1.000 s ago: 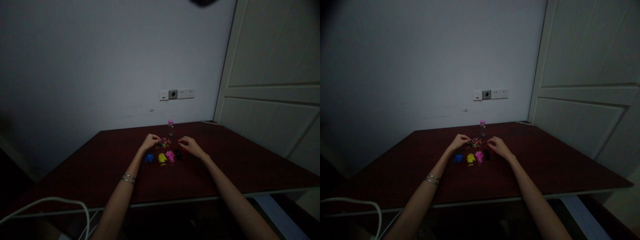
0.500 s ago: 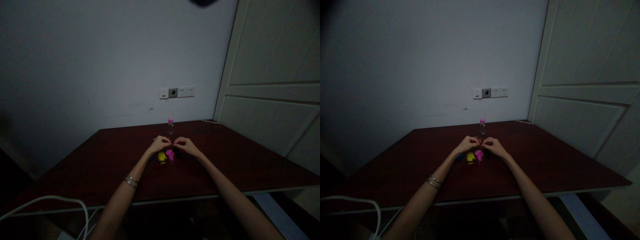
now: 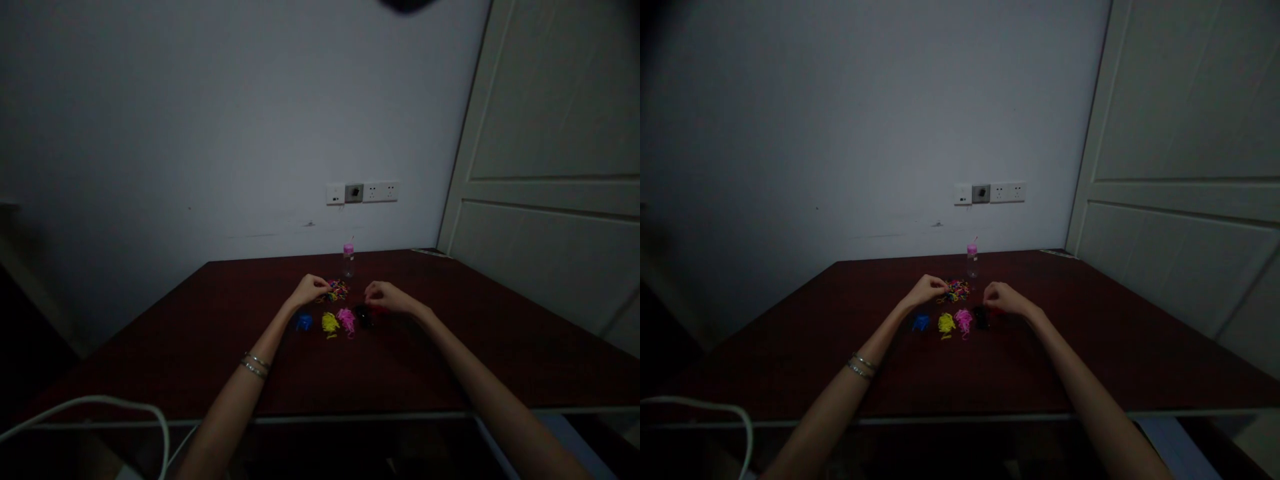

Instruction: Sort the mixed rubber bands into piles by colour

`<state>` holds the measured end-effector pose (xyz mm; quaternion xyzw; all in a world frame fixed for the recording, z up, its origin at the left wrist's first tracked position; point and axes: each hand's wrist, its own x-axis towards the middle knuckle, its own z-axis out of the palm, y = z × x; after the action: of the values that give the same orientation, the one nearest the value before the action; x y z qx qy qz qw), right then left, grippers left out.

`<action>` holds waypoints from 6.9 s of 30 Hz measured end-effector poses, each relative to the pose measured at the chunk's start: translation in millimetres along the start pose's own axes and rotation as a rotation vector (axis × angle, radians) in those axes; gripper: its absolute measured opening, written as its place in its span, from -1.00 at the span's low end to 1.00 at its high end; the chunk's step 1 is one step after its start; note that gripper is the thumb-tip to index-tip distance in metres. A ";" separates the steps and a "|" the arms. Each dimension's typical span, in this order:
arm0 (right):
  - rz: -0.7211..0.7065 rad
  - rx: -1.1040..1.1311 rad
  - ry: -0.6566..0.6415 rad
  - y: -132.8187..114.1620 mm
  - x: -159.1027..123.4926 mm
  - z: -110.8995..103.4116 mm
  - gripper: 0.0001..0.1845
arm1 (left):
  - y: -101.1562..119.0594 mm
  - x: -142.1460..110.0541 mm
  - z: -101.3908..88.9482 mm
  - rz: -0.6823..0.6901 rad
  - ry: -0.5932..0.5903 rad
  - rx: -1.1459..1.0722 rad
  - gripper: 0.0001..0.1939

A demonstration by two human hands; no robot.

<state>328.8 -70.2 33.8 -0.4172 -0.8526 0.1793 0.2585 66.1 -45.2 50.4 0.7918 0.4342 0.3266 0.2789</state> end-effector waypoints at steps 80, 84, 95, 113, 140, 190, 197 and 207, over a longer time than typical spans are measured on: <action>0.145 0.036 0.383 13.8 62.3 17.6 -0.74 | -40.7 2.8 -10.8 -0.230 0.281 -0.248 -0.78; 0.315 -0.050 0.272 22.8 61.9 22.9 -0.75 | -41.0 2.1 -9.7 -0.223 0.266 -0.239 -0.79; 0.384 0.192 0.271 14.9 59.0 20.2 -0.67 | -50.0 4.2 -5.8 -0.181 0.252 -0.215 -0.77; 0.018 0.296 0.205 -29.8 65.3 20.9 -0.75 | -15.9 -0.2 10.0 0.036 0.096 -0.197 -0.66; -0.084 0.290 0.151 -32.7 62.7 24.2 -0.79 | -32.0 4.4 8.5 0.048 0.164 -0.060 -0.70; 0.227 0.199 0.263 3.2 40.1 1.2 -0.67 | -71.1 4.3 -9.4 -0.059 -0.010 0.129 -0.68; 0.379 0.282 0.352 30.2 29.3 5.1 -0.68 | -72.5 1.9 -12.4 -0.070 -0.126 0.131 -0.59; 0.382 0.288 0.349 30.7 27.8 9.2 -0.68 | -75.9 3.3 -6.8 -0.035 -0.103 0.183 -0.72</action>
<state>328.0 -30.6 18.5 -0.5536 -0.6671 0.2693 0.4195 23.9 -5.8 0.6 0.8221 0.4609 0.2396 0.2332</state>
